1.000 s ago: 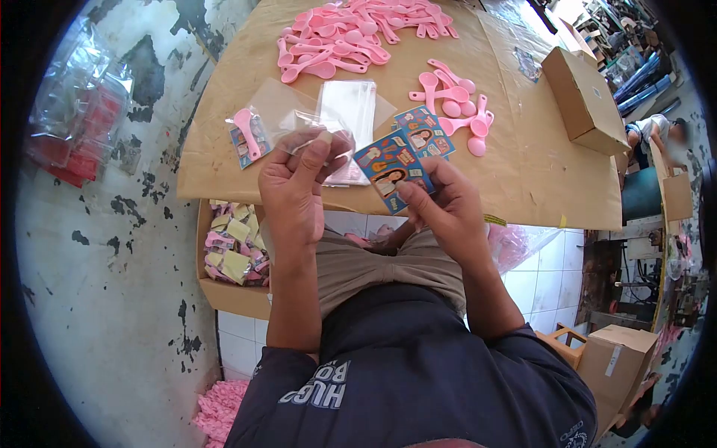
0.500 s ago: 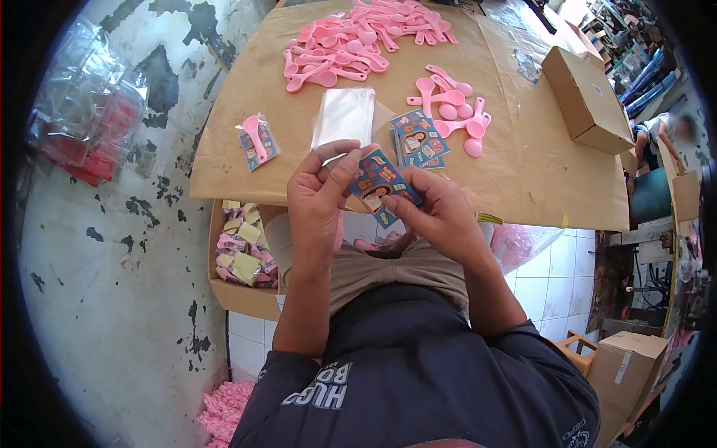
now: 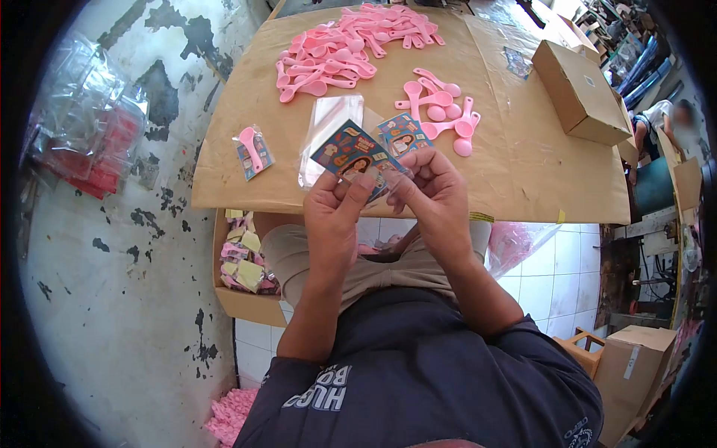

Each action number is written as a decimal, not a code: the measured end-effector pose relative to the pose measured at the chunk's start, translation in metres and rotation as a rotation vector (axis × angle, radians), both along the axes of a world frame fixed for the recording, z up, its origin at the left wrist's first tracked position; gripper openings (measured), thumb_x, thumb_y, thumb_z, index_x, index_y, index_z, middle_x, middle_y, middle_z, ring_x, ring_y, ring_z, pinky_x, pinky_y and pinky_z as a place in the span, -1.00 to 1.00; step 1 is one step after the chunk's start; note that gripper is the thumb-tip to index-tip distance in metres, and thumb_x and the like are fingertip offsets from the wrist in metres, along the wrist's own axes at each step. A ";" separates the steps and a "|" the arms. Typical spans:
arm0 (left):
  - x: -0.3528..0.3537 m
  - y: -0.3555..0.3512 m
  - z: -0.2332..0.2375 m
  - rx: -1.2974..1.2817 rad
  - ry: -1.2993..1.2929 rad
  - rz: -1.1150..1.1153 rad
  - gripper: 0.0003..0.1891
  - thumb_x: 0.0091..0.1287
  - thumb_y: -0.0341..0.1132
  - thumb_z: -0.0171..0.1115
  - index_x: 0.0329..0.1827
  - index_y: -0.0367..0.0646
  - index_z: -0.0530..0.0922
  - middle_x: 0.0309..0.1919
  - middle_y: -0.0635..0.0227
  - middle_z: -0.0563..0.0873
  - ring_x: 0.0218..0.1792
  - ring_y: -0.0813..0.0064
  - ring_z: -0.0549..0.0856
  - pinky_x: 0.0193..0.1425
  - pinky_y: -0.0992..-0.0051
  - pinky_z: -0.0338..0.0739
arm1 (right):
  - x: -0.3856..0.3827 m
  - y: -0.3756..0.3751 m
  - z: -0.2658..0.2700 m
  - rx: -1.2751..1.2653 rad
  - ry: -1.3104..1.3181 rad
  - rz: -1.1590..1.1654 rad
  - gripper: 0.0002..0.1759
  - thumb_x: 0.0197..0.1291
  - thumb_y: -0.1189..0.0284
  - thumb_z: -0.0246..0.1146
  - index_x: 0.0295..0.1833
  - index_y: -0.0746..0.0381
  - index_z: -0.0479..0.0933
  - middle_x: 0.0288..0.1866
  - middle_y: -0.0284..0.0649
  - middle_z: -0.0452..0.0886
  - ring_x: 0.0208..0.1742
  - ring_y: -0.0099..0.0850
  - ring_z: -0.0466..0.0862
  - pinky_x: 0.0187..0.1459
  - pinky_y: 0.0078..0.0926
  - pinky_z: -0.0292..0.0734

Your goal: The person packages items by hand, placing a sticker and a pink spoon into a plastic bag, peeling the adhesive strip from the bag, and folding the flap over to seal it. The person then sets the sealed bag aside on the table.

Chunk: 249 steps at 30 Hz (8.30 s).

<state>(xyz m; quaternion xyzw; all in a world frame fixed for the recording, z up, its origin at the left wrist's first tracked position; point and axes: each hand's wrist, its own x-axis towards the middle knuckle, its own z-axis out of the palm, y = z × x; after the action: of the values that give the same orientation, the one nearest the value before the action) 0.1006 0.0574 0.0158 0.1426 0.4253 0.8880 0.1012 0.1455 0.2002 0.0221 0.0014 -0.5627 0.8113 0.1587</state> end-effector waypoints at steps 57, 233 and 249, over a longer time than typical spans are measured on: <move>-0.056 -0.049 -0.018 0.414 -0.178 0.067 -0.58 0.63 -0.17 0.17 0.41 -0.18 0.41 -0.25 0.42 0.53 -0.24 0.59 0.55 0.09 0.40 0.66 | -0.079 0.217 -0.021 1.663 -0.092 -0.239 -0.59 0.33 0.58 0.25 0.23 0.01 0.68 0.43 -0.20 0.56 0.35 -0.14 0.57 0.32 -0.18 0.53; -0.028 -0.029 -0.006 -0.247 0.120 -0.079 -0.85 0.47 -0.53 0.30 0.03 -0.34 0.59 0.04 -0.03 0.76 0.02 0.30 0.81 0.18 0.44 0.64 | 0.038 0.196 0.045 0.918 -0.118 -0.923 -0.74 0.49 0.44 0.27 0.19 0.30 0.63 0.07 -0.26 0.74 0.02 -0.54 0.68 0.11 -0.57 0.53; -0.024 -0.013 0.002 -0.331 0.042 -0.085 -0.71 0.48 -0.44 0.36 0.19 -0.34 0.59 0.02 0.22 0.76 -0.03 0.61 0.75 -0.15 0.62 0.77 | -0.015 0.028 -0.001 0.300 -0.060 0.038 -0.85 0.43 0.51 0.35 0.04 0.33 0.65 -0.19 -0.39 0.70 -0.28 -0.74 0.59 -0.27 -0.71 0.48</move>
<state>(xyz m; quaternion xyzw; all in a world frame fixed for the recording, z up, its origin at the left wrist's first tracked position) 0.0768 0.0441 0.0175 0.1604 0.5613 0.7976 0.1521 0.1309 0.2284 0.0215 0.0116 -0.6821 0.7205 0.1245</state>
